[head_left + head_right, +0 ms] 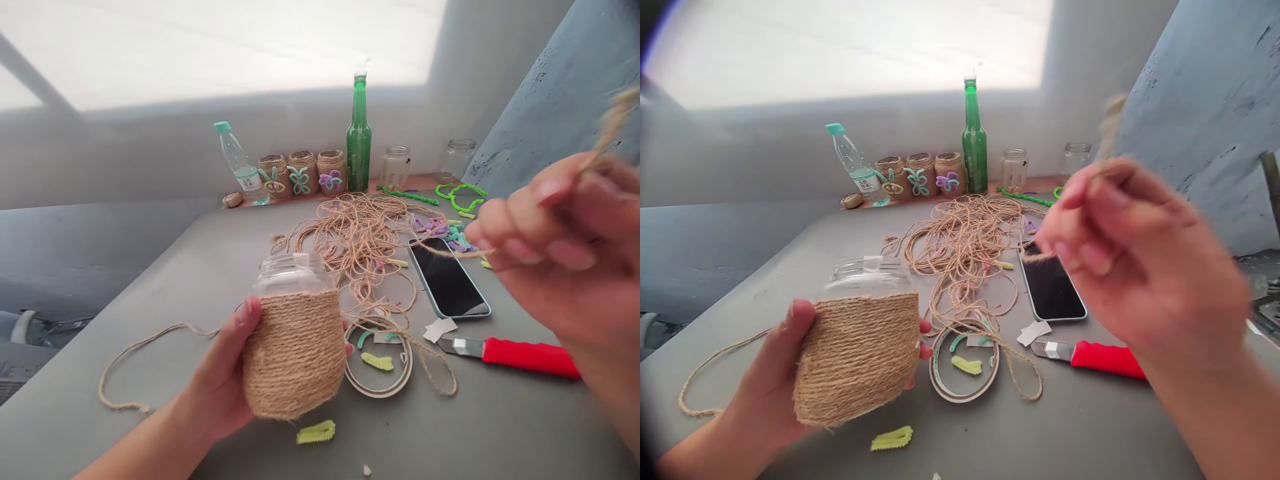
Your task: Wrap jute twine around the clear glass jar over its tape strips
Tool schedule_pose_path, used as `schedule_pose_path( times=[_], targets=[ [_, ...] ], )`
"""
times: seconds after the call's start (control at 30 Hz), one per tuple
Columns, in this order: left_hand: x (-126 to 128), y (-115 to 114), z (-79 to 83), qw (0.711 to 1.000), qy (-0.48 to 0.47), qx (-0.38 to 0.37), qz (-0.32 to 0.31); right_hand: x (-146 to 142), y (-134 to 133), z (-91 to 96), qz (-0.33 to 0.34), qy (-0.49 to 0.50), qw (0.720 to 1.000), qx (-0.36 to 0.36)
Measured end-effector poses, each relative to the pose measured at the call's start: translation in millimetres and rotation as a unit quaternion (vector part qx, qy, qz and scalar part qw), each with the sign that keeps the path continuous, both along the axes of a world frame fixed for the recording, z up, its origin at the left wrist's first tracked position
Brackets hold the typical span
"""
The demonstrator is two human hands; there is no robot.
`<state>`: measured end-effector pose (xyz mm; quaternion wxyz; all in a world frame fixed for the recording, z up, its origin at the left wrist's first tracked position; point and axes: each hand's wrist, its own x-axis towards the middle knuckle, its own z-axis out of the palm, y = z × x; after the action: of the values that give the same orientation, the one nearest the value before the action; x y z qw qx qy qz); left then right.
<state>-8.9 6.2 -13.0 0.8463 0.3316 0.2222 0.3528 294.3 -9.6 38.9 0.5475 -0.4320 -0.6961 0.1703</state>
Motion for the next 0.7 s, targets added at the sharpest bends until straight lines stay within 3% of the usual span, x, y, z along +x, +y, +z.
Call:
schedule_pose_path(
  times=[0.07, 0.13, 0.2, 0.4, 0.7],
  targets=[
    [-1.4, -1.7, -2.4, 1.000, 0.009, 0.001, -0.002, -16.4, -5.1, -7.8, 0.078, 0.040, 0.992, -0.087],
    [-3.2, -4.5, -4.6, 1.000, 0.020, 0.001, -0.004, -31.5, -9.9, -16.7, 0.166, -0.001, 0.975, -0.147],
    [-2.9, -7.9, -4.9, 1.000, 0.030, 0.004, -0.003, -41.9, -12.7, -24.5, 0.212, -0.042, 0.959, -0.185],
    [9.2, -14.7, 0.9, 0.998, 0.059, 0.032, 0.005, -51.0, -12.2, -34.6, 0.238, -0.071, 0.952, -0.178],
    [14.1, -13.1, 4.6, 0.994, 0.090, 0.068, 0.013, -52.8, -14.0, -30.7, 0.261, -0.081, 0.952, -0.142]
  ],
)
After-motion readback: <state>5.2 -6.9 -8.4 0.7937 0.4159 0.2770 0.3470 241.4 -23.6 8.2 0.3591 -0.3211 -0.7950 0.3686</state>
